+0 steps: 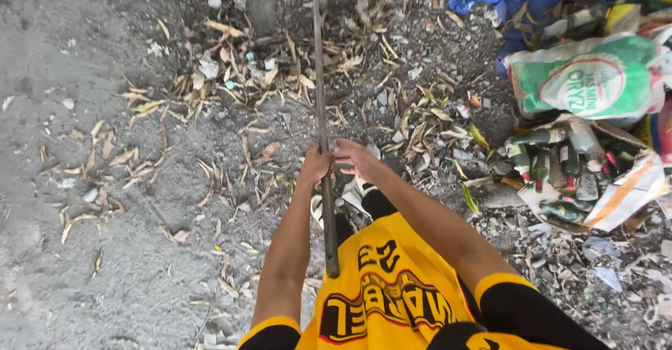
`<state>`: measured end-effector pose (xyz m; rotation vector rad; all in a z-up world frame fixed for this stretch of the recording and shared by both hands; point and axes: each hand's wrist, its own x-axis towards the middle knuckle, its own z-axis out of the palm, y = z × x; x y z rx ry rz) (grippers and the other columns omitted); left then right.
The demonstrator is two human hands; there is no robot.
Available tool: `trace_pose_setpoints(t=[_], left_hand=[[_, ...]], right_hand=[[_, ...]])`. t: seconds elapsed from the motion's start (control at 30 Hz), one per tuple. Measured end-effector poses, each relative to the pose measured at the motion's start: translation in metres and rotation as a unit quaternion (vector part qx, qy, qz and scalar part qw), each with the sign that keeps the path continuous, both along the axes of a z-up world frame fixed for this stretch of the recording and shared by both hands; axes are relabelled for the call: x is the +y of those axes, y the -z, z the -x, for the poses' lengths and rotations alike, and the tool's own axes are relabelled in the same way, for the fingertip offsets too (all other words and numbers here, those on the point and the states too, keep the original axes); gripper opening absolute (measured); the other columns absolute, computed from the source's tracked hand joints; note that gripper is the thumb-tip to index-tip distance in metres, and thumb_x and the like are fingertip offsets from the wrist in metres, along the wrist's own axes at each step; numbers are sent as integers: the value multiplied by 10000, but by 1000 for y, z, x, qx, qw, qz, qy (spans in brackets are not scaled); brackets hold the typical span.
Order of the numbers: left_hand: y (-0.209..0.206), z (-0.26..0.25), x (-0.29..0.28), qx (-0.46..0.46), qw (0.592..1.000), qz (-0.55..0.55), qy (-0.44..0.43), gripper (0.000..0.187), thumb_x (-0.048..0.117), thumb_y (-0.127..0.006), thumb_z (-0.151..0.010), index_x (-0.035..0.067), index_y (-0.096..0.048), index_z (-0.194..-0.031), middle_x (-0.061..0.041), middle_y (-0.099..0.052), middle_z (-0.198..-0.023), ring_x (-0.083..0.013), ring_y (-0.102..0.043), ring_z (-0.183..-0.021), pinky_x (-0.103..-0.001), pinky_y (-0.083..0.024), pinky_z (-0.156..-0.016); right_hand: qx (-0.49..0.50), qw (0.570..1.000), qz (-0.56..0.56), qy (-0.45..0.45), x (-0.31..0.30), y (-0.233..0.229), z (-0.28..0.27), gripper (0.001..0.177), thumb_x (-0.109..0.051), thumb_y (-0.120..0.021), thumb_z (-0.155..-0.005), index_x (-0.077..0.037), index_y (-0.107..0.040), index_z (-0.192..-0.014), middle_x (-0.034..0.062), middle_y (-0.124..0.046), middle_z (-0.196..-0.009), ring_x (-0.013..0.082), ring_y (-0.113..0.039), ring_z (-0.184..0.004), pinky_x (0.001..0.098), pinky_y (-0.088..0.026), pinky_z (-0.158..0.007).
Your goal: Raking dry leaves and debris into a pile using a garden rake
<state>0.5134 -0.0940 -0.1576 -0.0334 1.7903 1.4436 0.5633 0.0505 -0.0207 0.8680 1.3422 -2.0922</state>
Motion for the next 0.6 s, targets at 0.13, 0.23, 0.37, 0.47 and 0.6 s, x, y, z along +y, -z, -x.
trace_pose_setpoints(t=[0.13,0.23,0.37,0.47,0.6], left_hand=[[-40,-65,-21,-29,999,27,19,361,68,-555,-936,-69,-485,-1262,-104,-645,-656,-217,-672,-528,-384,-579,-512],[-109,-116,-38,-6,994,102,48,380,191,-633,-890,10,-545,-1213,-228,-668,-890,-408,-719,-817,-548,-533,-703],[-165,-166,-49,-83,995,51,-33,521,122,-633,-887,-53,-427,-1333,-182,-615,-653,-275,-682,-546,-372,-560,-457],[-202,-172,-41,-141,986,80,-47,683,107,-613,-930,15,-336,-1548,-128,-603,-622,-224,-627,-518,-351,-551,-459],[-224,-154,-13,-194,977,64,-62,543,90,-602,-975,121,-468,-1500,-9,-495,-646,-129,-534,-535,-262,-509,-499]], right_hand=[[-30,999,21,21,10,68,-8,785,-310,-700,-972,-77,-274,-1589,223,-441,-1496,424,-475,-1376,596,-376,-1129],[-103,994,28,22,-6,118,-5,555,-359,-705,-928,-83,-491,-1359,37,-564,-1102,218,-667,-937,411,-575,-845],[-189,977,64,74,-38,130,-21,369,-224,-731,-856,6,-484,-1005,139,-577,-780,304,-690,-682,437,-603,-599],[-223,967,63,107,-51,136,-26,240,-113,-637,-805,-58,-510,-609,96,-462,-522,245,-521,-467,407,-479,-475],[-213,963,89,140,-29,111,-14,306,46,-527,-835,-111,-452,-583,29,-445,-517,169,-427,-437,378,-412,-505]])
